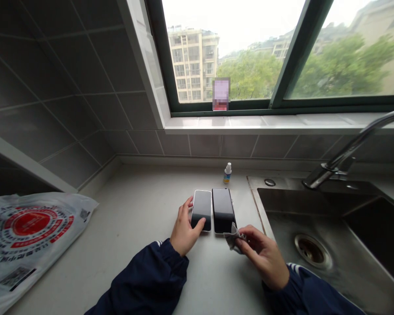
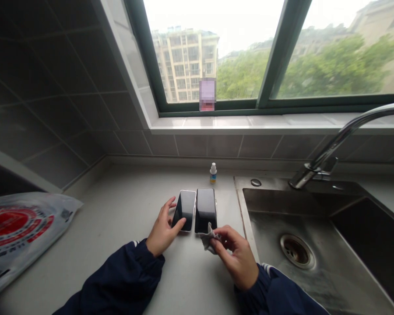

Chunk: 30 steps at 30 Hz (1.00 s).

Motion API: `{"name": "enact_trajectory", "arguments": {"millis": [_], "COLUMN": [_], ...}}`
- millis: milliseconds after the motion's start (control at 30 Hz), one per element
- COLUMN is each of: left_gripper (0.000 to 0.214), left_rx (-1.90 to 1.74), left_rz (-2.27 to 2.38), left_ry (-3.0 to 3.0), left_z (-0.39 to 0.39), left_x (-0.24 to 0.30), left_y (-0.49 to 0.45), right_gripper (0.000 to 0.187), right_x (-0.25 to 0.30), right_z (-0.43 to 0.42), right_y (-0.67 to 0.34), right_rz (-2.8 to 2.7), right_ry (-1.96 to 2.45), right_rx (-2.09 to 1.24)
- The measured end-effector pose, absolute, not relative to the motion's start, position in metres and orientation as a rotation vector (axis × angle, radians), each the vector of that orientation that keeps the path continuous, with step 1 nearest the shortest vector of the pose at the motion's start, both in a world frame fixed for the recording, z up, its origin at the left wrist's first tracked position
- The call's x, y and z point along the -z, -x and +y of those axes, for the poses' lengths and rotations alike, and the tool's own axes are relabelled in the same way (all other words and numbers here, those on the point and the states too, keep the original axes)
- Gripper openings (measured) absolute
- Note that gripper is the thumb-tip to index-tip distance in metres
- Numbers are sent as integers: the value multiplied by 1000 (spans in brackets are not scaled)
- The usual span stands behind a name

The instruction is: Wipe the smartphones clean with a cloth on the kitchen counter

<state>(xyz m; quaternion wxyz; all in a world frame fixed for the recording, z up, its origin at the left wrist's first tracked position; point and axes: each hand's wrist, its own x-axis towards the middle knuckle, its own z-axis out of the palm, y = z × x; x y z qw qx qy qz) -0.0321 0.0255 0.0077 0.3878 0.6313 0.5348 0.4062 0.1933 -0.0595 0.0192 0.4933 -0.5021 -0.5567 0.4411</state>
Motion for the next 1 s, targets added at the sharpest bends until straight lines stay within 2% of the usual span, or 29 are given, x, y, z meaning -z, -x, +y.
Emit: {"name": "enact_trajectory", "arguments": {"millis": [433, 667, 833, 1000], "left_gripper": [54, 59, 61, 66], "left_rx": [-883, -970, -1008, -915], "left_rz": [1627, 1508, 1412, 1400], "left_ry": [-1960, -1836, -1666, -1632], "left_z": [24, 28, 27, 26], "left_x": [-24, -21, -20, -21], "left_y": [34, 34, 33, 34], "right_gripper": [35, 32, 37, 35], "right_x": [0, 6, 4, 3], "right_z": [-51, -50, -49, -48], "right_y": [-205, -206, -210, -210], "right_rz": [-1132, -1176, -1294, -1357], "right_ry": [1368, 1467, 1536, 1589], "right_rx": [-1017, -1021, -923, -846]}}
